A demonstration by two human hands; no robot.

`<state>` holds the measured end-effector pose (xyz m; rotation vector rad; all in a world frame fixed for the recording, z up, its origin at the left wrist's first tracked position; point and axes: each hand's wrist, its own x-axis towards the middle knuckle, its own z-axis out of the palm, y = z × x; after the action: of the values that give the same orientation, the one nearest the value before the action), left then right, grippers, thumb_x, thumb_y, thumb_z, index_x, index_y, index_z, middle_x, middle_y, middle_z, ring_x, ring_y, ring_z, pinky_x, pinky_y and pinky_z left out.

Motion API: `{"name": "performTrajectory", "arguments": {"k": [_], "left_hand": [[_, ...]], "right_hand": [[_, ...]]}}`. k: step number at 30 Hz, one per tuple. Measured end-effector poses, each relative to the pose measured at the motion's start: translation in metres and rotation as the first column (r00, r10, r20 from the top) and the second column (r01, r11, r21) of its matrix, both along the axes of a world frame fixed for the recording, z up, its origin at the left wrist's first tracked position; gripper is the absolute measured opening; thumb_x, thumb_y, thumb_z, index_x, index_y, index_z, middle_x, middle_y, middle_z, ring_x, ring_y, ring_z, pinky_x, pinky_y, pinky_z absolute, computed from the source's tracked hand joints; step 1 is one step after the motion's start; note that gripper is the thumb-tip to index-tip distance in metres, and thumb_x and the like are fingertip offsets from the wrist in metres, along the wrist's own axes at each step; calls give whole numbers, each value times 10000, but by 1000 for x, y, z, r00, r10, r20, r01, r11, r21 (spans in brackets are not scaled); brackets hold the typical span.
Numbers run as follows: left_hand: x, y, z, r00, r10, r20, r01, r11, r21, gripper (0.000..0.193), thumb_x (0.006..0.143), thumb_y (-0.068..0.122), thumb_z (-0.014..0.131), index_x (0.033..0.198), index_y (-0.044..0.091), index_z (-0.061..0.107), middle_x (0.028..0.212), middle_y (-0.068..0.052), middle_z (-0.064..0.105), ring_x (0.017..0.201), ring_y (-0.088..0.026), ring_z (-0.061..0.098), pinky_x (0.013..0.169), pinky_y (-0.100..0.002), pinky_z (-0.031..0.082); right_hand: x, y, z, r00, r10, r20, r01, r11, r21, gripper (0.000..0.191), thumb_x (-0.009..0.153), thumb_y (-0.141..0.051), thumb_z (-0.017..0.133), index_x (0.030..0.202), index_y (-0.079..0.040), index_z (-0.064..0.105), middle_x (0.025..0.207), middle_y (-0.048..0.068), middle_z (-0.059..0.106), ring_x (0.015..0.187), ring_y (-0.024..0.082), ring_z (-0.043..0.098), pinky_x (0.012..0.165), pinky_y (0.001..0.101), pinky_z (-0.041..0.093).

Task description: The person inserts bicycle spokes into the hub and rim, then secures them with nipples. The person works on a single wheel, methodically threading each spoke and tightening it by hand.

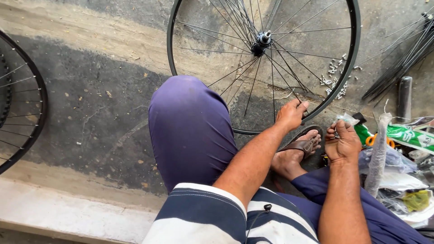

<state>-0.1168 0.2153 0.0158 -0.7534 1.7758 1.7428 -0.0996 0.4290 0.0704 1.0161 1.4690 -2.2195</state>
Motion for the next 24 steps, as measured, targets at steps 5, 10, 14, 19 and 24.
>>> {"name": "performTrajectory", "arguments": {"k": [5, 10, 14, 19, 24], "left_hand": [[-6, -4, 1, 992, -123, 21, 124, 991, -52, 534, 990, 604, 505, 1008, 115, 720, 984, -133, 749, 970, -338, 699, 853, -465, 506], [-9, -8, 3, 995, -100, -8, 100, 994, 51, 543, 969, 590, 510, 1034, 101, 737, 973, -127, 775, 956, -294, 736, 864, -431, 534], [-11, -10, 8, 992, -129, 10, 128, 989, 67, 528, 929, 578, 545, 1037, 104, 751, 996, -100, 779, 962, -260, 736, 859, -422, 537], [-11, -11, 7, 997, -20, 72, 11, 992, 127, 486, 999, 517, 530, 1105, 73, 699, 953, -123, 732, 900, -259, 688, 824, -436, 528], [-11, -11, -3, 997, 53, -55, -31, 937, 347, 377, 997, 372, 627, 1029, 6, 710, 881, -81, 731, 773, -192, 671, 710, -372, 557]], "right_hand": [[5, -4, -3, 998, 56, -16, -55, 995, 82, 125, 1003, -156, 770, 1049, -80, 682, 903, 54, 687, 766, 163, 628, 675, 253, 509], [5, -11, 3, 996, 86, -1, -85, 992, 92, 100, 1019, -113, 743, 1070, -33, 712, 922, 54, 689, 807, 168, 636, 722, 262, 520], [3, -16, 10, 990, 140, 24, -141, 986, 85, 129, 969, -54, 706, 1095, -38, 725, 939, 52, 701, 848, 160, 653, 791, 272, 554], [5, -26, 4, 994, 92, 52, -98, 987, 129, 118, 990, -68, 748, 1099, -37, 715, 934, 69, 710, 796, 161, 644, 710, 269, 512], [11, -40, -7, 997, 70, 11, -71, 986, 149, 150, 932, -23, 737, 1081, -18, 717, 932, 70, 724, 794, 158, 678, 726, 264, 552]]}}
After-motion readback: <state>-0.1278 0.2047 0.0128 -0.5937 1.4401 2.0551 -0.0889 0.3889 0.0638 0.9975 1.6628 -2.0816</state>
